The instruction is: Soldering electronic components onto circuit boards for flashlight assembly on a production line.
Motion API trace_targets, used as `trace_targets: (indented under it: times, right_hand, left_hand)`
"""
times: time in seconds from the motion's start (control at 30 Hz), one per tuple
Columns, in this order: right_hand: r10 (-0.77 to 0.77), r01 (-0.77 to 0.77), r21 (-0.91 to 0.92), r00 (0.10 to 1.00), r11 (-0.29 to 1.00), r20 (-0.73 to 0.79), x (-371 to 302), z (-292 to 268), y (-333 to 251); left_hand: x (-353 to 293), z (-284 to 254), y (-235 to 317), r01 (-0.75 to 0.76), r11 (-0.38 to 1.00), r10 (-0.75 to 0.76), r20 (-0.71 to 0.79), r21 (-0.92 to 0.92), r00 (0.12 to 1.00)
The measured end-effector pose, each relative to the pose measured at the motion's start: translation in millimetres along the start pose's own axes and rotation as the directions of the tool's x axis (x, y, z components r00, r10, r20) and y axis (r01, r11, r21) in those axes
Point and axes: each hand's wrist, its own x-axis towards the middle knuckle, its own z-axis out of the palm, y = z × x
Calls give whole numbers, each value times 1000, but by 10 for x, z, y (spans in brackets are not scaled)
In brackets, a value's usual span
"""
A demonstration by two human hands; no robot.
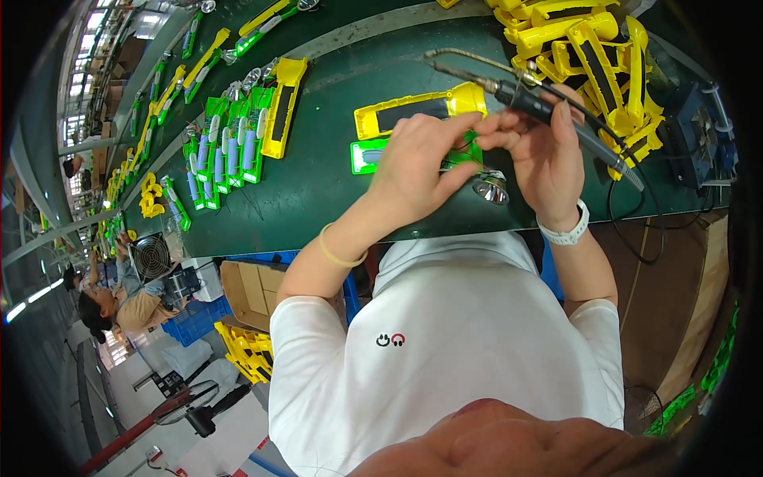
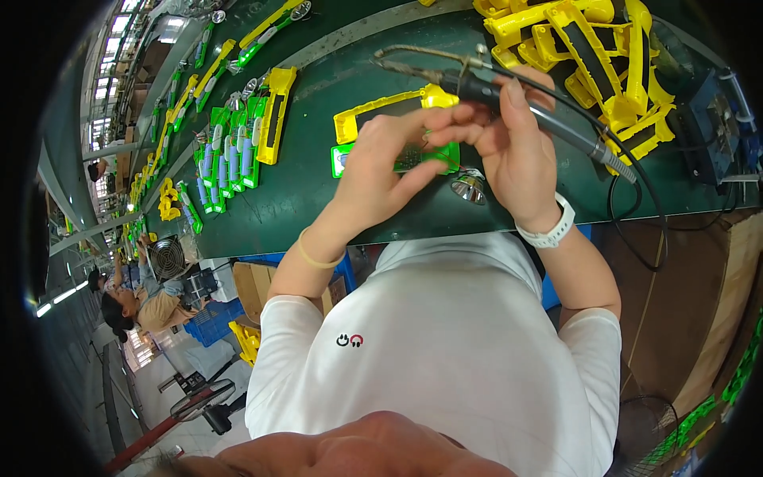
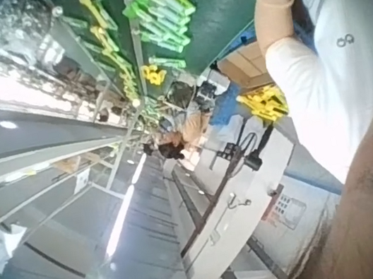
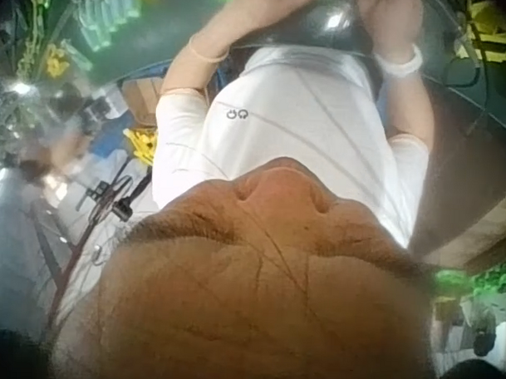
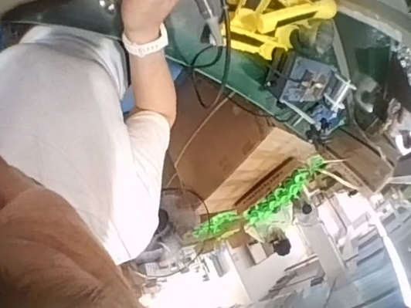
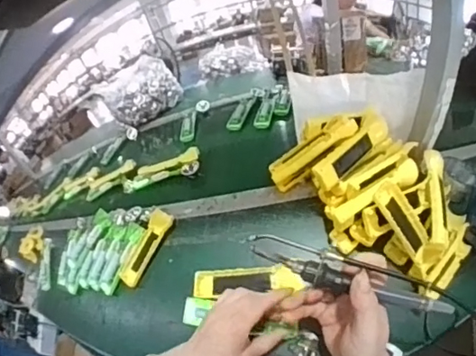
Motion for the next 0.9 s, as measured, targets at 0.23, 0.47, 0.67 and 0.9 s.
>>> trace_targets:
  times: [0.23,0.47,0.67,0.9]
  right_hand:
    - [-67,32,-469,996,882,-58,535,-217,87]
    - [169,-205,-367,977,907,-126,186,-234,91]
    - [-105,25,-459,983,888,-149,-72,-400,-59]
    - [-20,-1,-630,999,776,-25,-221,-476,-56]
  left_hand:
    - [30,195,-226,24,956,-2,-73,293,997]
    - [-145,-124,-352,41,991,-29,-96,128,995]
    - [-101,-167,-383,204,978,-208,82,48,975]
    - [-2,-234,-381,66,993,-87,220,100,972]
